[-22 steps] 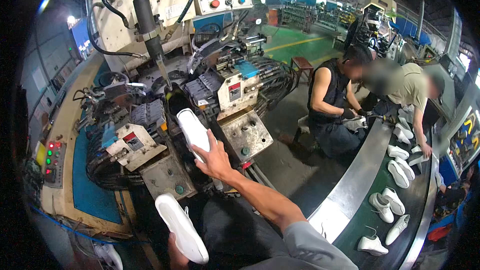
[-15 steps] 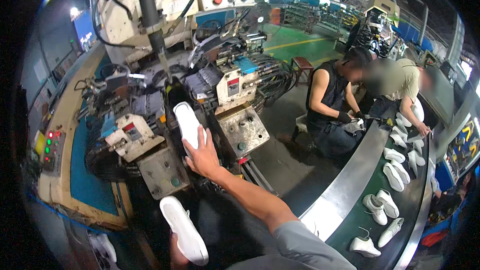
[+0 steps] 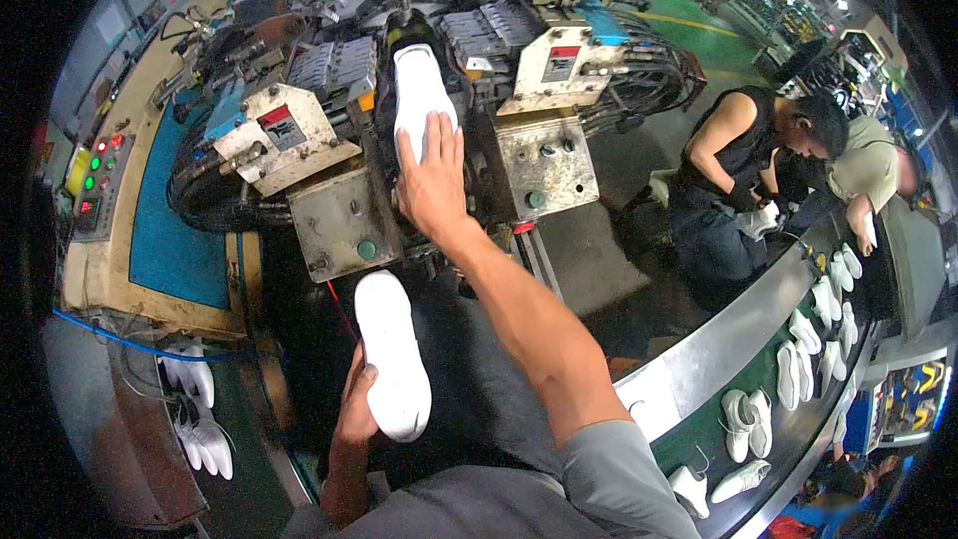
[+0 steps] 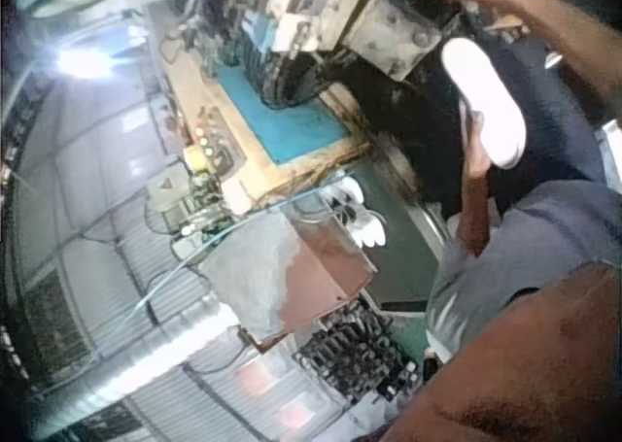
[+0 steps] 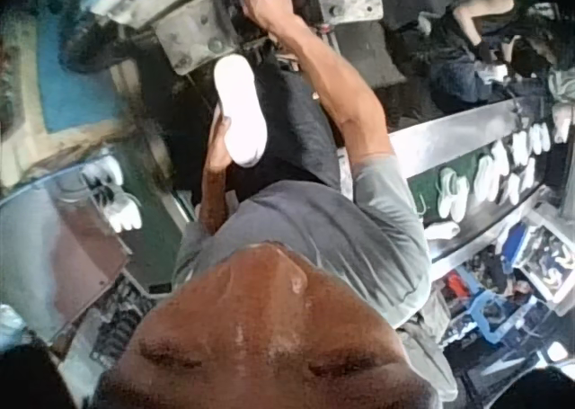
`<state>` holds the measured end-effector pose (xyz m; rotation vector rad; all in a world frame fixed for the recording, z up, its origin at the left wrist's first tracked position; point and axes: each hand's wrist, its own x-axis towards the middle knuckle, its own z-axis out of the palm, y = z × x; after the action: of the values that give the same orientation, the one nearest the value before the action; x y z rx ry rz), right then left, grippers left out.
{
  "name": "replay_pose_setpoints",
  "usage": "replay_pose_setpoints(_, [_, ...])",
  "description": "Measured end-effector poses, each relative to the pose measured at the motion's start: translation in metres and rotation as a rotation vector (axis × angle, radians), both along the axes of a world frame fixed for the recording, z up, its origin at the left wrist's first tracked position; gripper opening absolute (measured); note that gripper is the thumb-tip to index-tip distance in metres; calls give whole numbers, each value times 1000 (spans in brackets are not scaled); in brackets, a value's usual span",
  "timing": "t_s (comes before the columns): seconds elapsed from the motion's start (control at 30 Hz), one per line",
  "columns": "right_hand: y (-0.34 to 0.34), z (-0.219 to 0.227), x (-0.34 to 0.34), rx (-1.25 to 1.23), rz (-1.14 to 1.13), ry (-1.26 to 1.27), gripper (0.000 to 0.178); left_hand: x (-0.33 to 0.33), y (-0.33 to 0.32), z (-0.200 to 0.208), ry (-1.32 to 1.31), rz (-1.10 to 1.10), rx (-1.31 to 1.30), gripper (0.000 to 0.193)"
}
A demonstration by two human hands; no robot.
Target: Operating a shoe lasting or pressing machine to assemble shoe uppers and soles.
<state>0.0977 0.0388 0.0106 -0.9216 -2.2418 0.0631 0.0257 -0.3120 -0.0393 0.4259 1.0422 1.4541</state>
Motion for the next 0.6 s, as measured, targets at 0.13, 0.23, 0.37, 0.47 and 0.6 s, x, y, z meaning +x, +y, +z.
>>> replay_pose_setpoints(0.13, [50,9,-26,33,-26,-42,80,-2,33,16,73,12,60,97])
replay_pose_setpoints(0.23, [85,21,-41,72,-44,-49,79,-10,54,27,175,-21,22,107])
replay_pose_setpoints(0.37, [97,17,-49,193,-79,-57,82,-14,76,26,285,14,-26,108])
replay_pose_setpoints(0.47, [85,23,-44,155,-15,17,69,-13,83,20,463,23,-3,108])
replay_pose_setpoints(0.6, [90,30,-34,169,29,69,64,-11,90,10,462,7,45,103])
